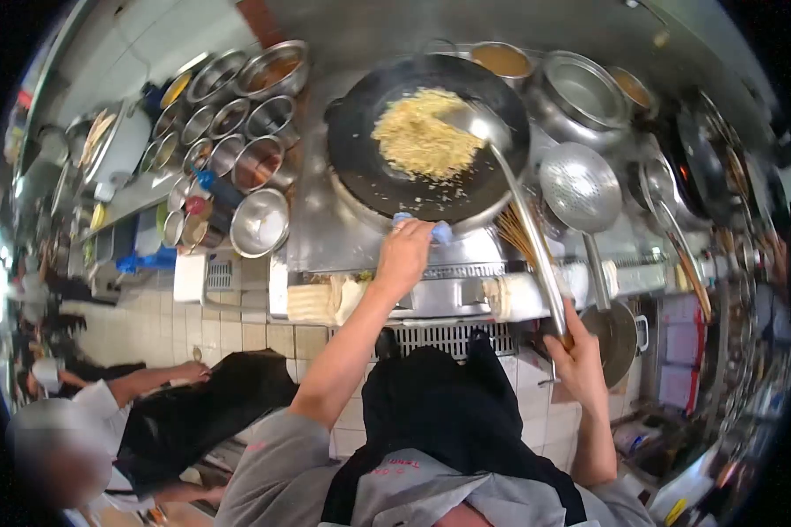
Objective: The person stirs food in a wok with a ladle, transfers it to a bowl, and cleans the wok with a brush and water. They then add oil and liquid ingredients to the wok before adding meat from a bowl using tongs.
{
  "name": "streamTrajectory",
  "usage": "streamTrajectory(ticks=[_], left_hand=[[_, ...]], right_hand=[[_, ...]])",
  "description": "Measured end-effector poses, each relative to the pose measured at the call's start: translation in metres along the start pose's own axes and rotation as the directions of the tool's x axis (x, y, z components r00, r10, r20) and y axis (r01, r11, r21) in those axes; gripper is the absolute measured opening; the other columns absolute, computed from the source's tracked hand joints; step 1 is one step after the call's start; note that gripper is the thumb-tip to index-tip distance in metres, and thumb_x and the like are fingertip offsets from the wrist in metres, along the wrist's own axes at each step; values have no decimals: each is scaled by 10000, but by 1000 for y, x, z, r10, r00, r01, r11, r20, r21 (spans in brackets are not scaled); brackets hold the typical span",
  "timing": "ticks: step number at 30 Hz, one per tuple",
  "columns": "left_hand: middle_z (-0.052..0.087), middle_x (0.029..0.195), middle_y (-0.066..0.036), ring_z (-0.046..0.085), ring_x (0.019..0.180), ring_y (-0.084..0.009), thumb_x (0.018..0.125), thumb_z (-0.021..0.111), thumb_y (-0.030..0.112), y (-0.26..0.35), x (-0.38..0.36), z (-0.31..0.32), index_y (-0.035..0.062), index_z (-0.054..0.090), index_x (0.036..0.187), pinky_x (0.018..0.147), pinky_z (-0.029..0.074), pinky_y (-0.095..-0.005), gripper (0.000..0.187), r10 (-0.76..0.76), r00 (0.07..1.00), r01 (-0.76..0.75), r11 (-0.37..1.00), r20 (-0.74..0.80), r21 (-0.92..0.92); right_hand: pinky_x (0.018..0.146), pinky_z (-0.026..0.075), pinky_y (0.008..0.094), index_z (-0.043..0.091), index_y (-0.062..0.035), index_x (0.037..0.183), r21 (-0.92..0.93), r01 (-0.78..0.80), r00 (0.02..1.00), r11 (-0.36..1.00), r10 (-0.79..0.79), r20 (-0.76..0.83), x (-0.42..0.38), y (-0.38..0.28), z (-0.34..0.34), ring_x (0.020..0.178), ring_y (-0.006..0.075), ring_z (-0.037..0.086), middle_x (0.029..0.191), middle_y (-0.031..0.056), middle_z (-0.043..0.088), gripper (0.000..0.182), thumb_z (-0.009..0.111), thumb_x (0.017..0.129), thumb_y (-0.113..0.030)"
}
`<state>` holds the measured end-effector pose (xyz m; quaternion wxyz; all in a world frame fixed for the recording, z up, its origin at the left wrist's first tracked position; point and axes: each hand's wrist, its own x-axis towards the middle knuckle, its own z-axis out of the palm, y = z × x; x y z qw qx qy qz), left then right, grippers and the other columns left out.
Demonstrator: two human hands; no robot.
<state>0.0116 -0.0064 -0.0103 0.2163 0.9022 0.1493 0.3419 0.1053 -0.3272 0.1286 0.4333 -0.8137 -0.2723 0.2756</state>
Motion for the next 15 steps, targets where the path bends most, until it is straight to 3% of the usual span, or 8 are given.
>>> streamTrajectory(ticks=[2,4,5,8,10,11,14,15], left_hand=[[649,958,-183,596,951,-367,873,566,135,5,-6,-12,16,635,1033,836,474,-446,211,-148,988,149,989,-48,9],[652,967,-183,598,970,-369,862,548,104,38,-6,-38,16,626,1058,855,478,-436,229,-344,931,336,938,-121,-78],[658,1002,-180,601,1002,-358,860,537,105,54,-18,-46,16,621,1068,874,481,-440,241,-367,930,366,930,-28,-27],[597,1235,-192,518,1221,-328,879,520,170,61,-86,12,6,590,1172,1017,385,-541,344,-247,924,235,969,290,78],[462,1405,-200,361,1367,-320,914,502,253,72,-117,30,-11,526,1290,1092,188,-647,460,-221,903,86,933,369,349],[377,1465,-210,265,1415,-330,928,499,323,76,-121,29,-18,462,1361,1096,66,-675,553,-281,842,119,929,460,350],[371,1463,-239,277,1414,-337,938,491,366,80,-111,11,-42,457,1351,1099,85,-668,581,-312,787,193,944,532,268],[381,1452,-240,283,1397,-384,921,531,366,79,-113,4,-15,468,1353,1105,128,-639,579,-281,840,232,959,464,163]], right_hand=[[446,336,197,409,-40,1432,150,-206,976,967,191,104,-8,33,-4,511,17,380,634,-61,460,591,564,868,38],[446,331,198,408,-33,1431,184,-217,971,959,192,144,-11,17,-9,510,20,357,656,-57,466,583,560,873,42],[443,329,197,405,-33,1433,214,-220,968,952,186,166,-12,34,-6,504,20,354,661,-56,466,584,555,875,47],[423,311,205,390,-33,1442,292,-251,963,923,206,175,-5,48,5,474,19,339,684,-52,464,592,540,878,67],[404,300,213,375,-35,1451,208,-230,969,951,205,138,-2,44,12,458,24,341,671,-51,458,610,539,874,70],[413,307,212,367,-38,1456,197,-256,962,946,229,152,-4,32,9,468,25,349,656,-55,449,619,538,871,73],[464,330,223,367,-18,1447,47,-263,952,964,251,175,-16,3,-9,513,54,359,597,-19,428,637,552,846,79],[472,332,231,375,-11,1439,-50,-219,957,974,224,186,-17,0,-18,519,66,357,590,-3,425,635,559,838,78]])
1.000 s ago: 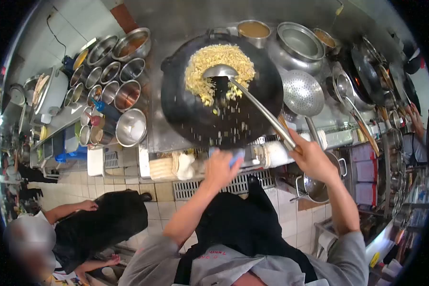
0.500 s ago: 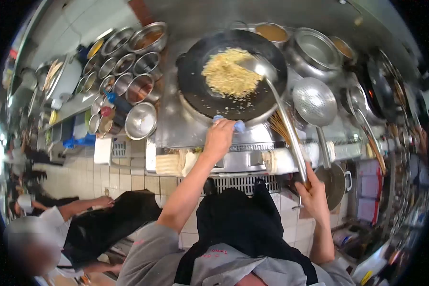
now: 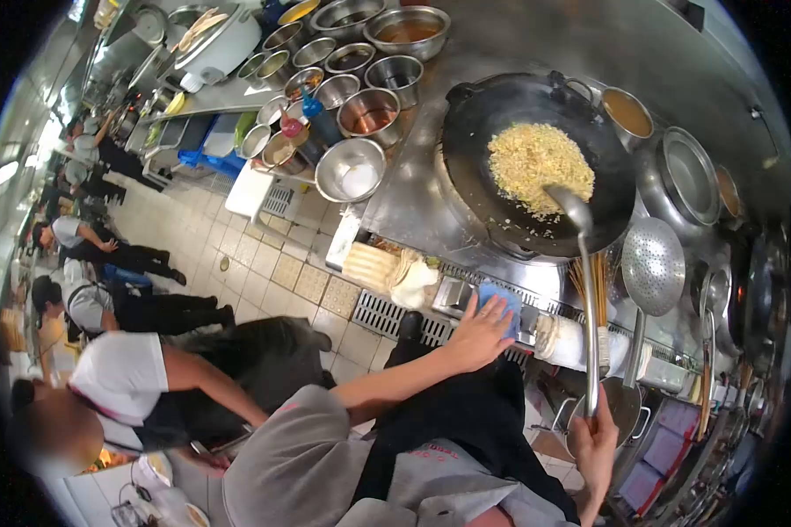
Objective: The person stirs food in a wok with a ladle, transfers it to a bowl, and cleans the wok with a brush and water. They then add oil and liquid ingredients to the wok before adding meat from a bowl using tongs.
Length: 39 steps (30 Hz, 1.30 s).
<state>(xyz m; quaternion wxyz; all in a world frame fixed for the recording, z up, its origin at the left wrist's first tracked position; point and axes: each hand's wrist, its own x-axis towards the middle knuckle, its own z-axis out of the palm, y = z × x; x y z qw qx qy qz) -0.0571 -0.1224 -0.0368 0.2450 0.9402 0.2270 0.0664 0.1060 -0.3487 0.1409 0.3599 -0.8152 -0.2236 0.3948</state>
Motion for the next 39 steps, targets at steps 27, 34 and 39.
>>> streamTrajectory(ticks=[27,34,39], left_hand=[[603,1021,-184,554,703,-211,936,505,537,-96,58,-75,53,486,1256,558,445,-311,581,-354,782,254,-571,513,-781],[544,818,-113,536,657,-226,882,633,369,-82,104,-68,48,473,920,598,462,-376,360,-227,821,424,-372,524,-826],[501,673,-62,523,625,-237,844,724,248,-119,120,-80,44,465,679,626,474,-422,368,-25,871,484,-130,491,-865]], right_hand=[[557,490,446,329,-13,1429,171,-5,913,985,74,-400,2,133,-39,556,383,597,642,235,596,627,530,841,-93],[599,488,542,480,6,1158,0,-151,875,988,134,-465,31,193,11,658,458,623,698,263,620,364,498,802,-68],[576,463,530,441,0,1132,20,-28,811,999,34,-584,-2,126,41,639,448,605,638,239,595,317,516,837,-92]])
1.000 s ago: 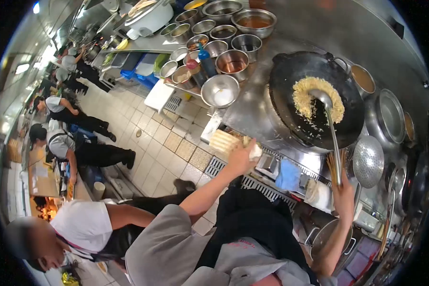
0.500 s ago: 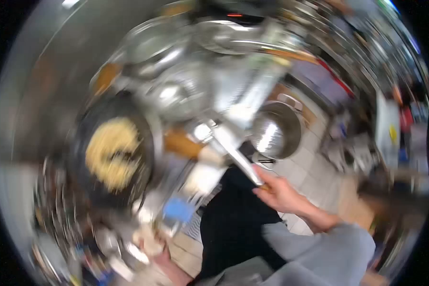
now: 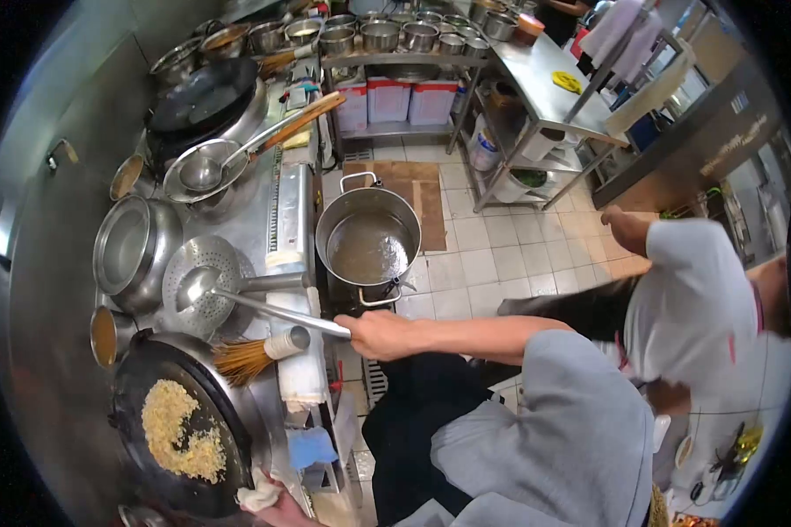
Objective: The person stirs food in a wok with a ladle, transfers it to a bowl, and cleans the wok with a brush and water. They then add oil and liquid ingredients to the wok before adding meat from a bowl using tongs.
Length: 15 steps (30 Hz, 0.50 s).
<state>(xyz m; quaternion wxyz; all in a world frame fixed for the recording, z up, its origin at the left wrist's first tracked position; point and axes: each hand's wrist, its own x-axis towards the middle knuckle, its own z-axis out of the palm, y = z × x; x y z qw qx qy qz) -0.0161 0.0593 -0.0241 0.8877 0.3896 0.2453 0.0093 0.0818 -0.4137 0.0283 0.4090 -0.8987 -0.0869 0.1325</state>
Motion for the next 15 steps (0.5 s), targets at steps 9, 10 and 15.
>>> streamTrajectory(ticks=[9,10,15], left_hand=[[614,1080,-110,619,872,-276,887,453,682,-14,34,-4,143,518,1236,680,505,-355,645,-104,953,52,981,-283,-185],[615,1085,-109,618,863,-275,882,464,680,-11,26,17,148,522,1232,671,500,-355,640,-118,950,71,983,-289,-167],[656,926,-30,617,744,-238,890,550,489,-3,46,12,168,604,1052,592,476,-349,363,-182,921,87,958,-344,-274]], right_hand=[[481,466,397,502,52,1050,453,217,921,865,-335,197,-50,-92,43,522,247,588,713,158,609,270,525,846,-123],[467,462,390,503,51,1044,423,261,902,868,-376,214,-43,-99,44,511,240,586,706,155,609,259,521,847,-117],[689,458,487,489,45,1114,282,200,821,938,-317,474,-26,-129,23,775,408,625,766,239,612,317,544,854,-128]])
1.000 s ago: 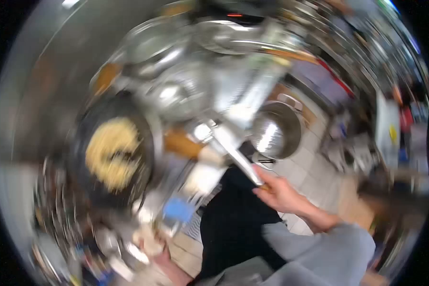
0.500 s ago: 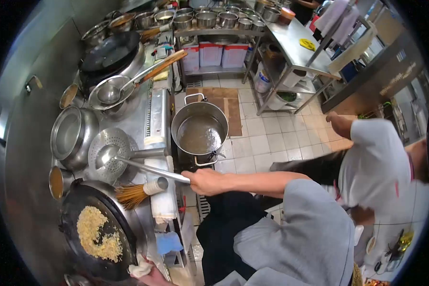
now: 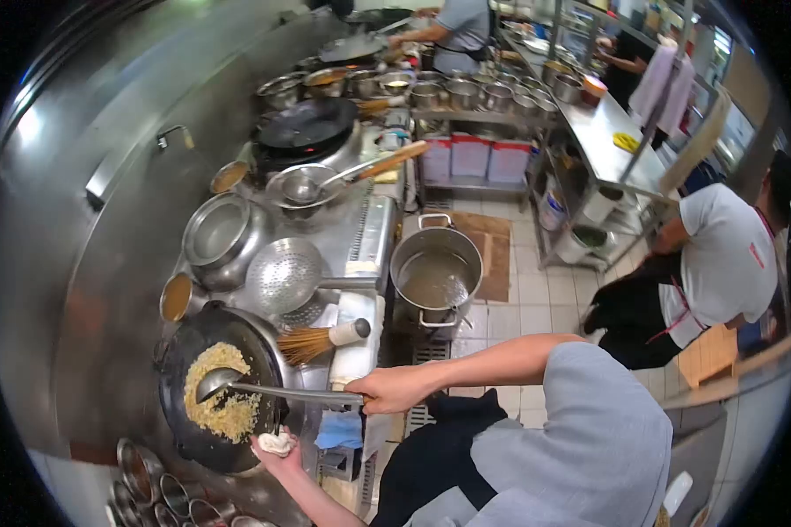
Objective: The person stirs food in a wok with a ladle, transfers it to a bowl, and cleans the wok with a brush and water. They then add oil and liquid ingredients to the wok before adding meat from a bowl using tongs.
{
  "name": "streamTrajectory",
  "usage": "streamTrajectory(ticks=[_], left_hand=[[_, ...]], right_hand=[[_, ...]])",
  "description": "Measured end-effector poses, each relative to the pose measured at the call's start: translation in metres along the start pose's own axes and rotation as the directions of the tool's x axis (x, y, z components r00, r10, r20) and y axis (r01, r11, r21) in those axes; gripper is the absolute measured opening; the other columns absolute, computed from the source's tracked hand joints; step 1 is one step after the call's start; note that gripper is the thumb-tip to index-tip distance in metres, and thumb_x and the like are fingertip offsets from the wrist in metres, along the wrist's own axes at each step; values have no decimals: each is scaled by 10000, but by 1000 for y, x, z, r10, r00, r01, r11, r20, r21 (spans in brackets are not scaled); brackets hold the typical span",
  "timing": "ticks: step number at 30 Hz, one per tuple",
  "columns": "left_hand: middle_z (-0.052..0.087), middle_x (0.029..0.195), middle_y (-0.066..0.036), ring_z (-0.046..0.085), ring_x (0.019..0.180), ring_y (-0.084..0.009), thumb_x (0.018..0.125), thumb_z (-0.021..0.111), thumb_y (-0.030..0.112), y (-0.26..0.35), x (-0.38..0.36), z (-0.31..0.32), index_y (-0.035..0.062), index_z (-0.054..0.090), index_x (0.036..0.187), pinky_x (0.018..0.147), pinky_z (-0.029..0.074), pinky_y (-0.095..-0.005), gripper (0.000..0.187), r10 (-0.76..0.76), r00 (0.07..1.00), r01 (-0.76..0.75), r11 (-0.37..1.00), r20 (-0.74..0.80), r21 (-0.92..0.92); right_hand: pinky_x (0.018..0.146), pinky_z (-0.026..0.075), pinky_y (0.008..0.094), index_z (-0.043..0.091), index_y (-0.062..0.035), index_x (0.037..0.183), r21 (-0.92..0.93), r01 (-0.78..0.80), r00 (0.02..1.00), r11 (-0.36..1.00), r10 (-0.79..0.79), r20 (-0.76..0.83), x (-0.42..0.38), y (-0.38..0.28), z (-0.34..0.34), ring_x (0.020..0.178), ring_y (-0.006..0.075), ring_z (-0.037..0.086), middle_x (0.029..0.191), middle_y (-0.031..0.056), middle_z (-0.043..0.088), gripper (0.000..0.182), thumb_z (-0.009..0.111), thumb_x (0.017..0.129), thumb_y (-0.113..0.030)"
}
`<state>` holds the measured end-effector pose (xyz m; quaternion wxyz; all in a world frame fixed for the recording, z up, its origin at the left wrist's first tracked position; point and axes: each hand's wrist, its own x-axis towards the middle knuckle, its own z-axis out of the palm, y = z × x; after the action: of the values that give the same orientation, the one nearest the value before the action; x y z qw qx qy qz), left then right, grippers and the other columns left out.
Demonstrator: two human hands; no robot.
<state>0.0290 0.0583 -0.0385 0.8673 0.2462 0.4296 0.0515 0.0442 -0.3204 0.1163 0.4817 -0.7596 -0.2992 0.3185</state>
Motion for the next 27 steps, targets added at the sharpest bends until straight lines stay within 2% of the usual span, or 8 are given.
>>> streamTrajectory(ticks=[3,7,11,13,15,18,20,27], left_hand=[[645,803,19,614,645,-186,882,537,343,-10,36,-30,164,620,892,536,482,-320,197,113,992,-112,994,58,-13],[647,819,-7,628,668,-191,895,504,327,-52,-105,17,148,605,939,555,520,-307,210,297,955,-295,952,-14,75],[624,828,-58,576,634,-210,927,480,272,-47,-127,49,111,570,991,535,508,-319,195,187,967,-201,977,-171,-70],[624,822,-61,576,630,-192,924,505,258,-35,-50,-4,107,561,980,540,499,-307,171,217,970,-215,976,110,-31],[594,681,-12,557,524,-152,913,512,242,-62,-67,-1,137,563,836,452,466,-280,140,224,966,-219,974,126,-52],[623,867,-73,628,682,-208,861,546,158,-137,-54,-80,127,573,1090,586,540,-315,232,287,957,-286,957,36,-42],[638,950,-122,648,756,-237,851,532,154,-131,-75,-65,62,572,1128,675,559,-334,294,359,907,-382,921,219,72],[582,671,-11,560,534,-170,939,490,206,-59,-164,21,183,534,796,460,485,-321,152,71,997,-77,980,-37,-185]], right_hand=[[678,453,511,484,45,1102,-283,23,999,959,-16,28,-6,-12,-17,766,441,612,774,246,617,299,530,854,-117],[652,452,526,476,40,1070,-464,57,964,884,72,255,-41,-56,-70,747,448,609,759,254,616,273,523,850,-114],[658,470,526,487,31,1099,-499,191,948,845,-28,316,-15,-42,-70,740,447,623,745,254,627,298,525,861,-144],[669,491,513,462,35,1244,-596,41,946,802,160,280,26,-27,-52,774,445,637,830,271,645,459,556,828,-135],[643,494,510,436,43,1282,-645,104,985,757,9,170,47,-28,-36,740,437,639,773,260,641,524,561,794,-100],[609,495,502,414,53,1312,-642,108,994,759,-60,97,41,-29,-24,699,430,635,721,247,632,576,556,767,-69],[596,496,498,425,44,1298,-609,172,985,775,-131,112,33,-23,-33,677,430,629,707,237,631,547,553,781,-81],[652,466,447,467,-36,1301,-294,34,899,955,99,426,-37,-77,-105,708,361,624,769,208,628,450,588,881,-141]])
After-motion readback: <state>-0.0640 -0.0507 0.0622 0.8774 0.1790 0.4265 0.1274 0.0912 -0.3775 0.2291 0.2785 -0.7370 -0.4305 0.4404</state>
